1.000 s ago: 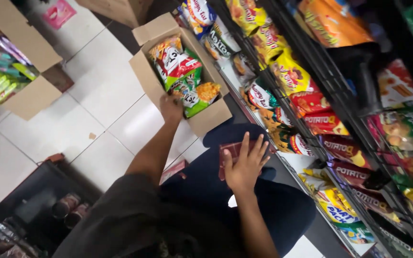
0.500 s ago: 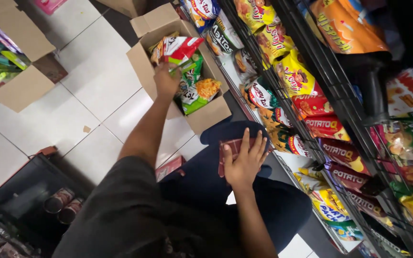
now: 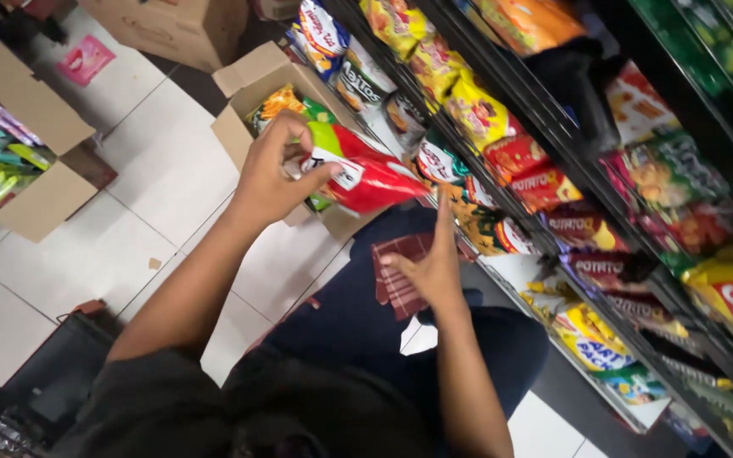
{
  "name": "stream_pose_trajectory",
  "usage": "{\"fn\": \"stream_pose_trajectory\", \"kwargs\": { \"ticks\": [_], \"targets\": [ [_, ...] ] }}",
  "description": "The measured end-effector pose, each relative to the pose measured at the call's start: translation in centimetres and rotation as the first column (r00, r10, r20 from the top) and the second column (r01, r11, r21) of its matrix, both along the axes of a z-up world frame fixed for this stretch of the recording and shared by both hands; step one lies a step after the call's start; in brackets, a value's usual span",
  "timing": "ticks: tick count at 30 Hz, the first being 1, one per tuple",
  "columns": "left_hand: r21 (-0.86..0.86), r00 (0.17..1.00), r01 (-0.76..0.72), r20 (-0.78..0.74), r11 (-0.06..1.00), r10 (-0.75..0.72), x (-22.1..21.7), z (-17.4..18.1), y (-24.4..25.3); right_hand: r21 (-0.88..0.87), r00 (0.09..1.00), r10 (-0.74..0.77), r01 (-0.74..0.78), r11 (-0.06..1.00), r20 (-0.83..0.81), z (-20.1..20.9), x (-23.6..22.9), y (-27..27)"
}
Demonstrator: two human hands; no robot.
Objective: Scanning snack bags with a handheld scanner and stocking them on grocery store shelves.
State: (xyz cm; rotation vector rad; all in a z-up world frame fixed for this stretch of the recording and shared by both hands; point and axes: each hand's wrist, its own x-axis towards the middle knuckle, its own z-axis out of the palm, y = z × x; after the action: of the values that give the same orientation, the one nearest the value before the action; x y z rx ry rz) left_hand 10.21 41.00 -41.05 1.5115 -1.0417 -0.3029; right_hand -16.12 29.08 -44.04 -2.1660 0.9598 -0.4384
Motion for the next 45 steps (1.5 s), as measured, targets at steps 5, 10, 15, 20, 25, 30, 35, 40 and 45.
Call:
{"fn": "stream_pose_trajectory", "kwargs": {
  "ticks": [5,10,15,20,25,30,35,40,45],
  "targets": [
    [0.013,0.929,0.223,-0.306,0.975,-0.208,-5.3,5.7,-0.2,0.38,0.688,-0.003,-0.397,0.835,0.726,1.5,-0.2,2.0],
    [-0.149,0.91,0.389,-0.093,0.909,-0.404,-7.1,7.5,-0.6,0.609,0.687,-0.288,-0.279,0.743,0.667,0.4,-2.8,3.6],
    [0.333,0.883,0.432,-0.344,0.839,-0.318,-9.4,5.3,-0.7,0.567,0.628,-0.329,-0.221,0.793,0.705,-0.5,-3.7,4.5],
    [0.251,0.871,0.414,-0.389,0.875,-0.3,-9.8,5.9,-1.4,0.63,0.601,-0.423,-0.18,0.755,0.678,0.8,-3.8,4.6],
    [0.163,0.98,0.195,-0.084,0.967,-0.183,-11.4,3.3,-1.1,0.55,0.625,-0.462,0.061,0.833,0.629,5.3,-2.6,4.5],
    [-0.12,0.896,0.442,0.011,0.889,-0.444,-11.7,1.4,-0.8,0.412,0.651,-0.265,-0.082,0.907,0.712,6.7,-3.2,5.3],
    [-0.428,-0.081,0.34,-0.901,0.837,-0.427,-8.0,-11.3,-0.8,0.442,0.694,-0.057,-0.39,0.808,0.717,5.1,-4.9,5.1],
    [-0.465,-0.155,0.203,-0.884,0.862,-0.441,-7.4,-10.9,1.0,0.297,0.843,-0.191,0.039,0.954,0.502,-2.0,-6.3,5.7],
    [-0.518,-0.05,0.09,-0.855,0.851,-0.516,-5.5,-10.0,1.4,-0.286,0.987,-0.157,0.142,0.948,-0.028,-4.2,-3.9,7.1]
  ]
}}
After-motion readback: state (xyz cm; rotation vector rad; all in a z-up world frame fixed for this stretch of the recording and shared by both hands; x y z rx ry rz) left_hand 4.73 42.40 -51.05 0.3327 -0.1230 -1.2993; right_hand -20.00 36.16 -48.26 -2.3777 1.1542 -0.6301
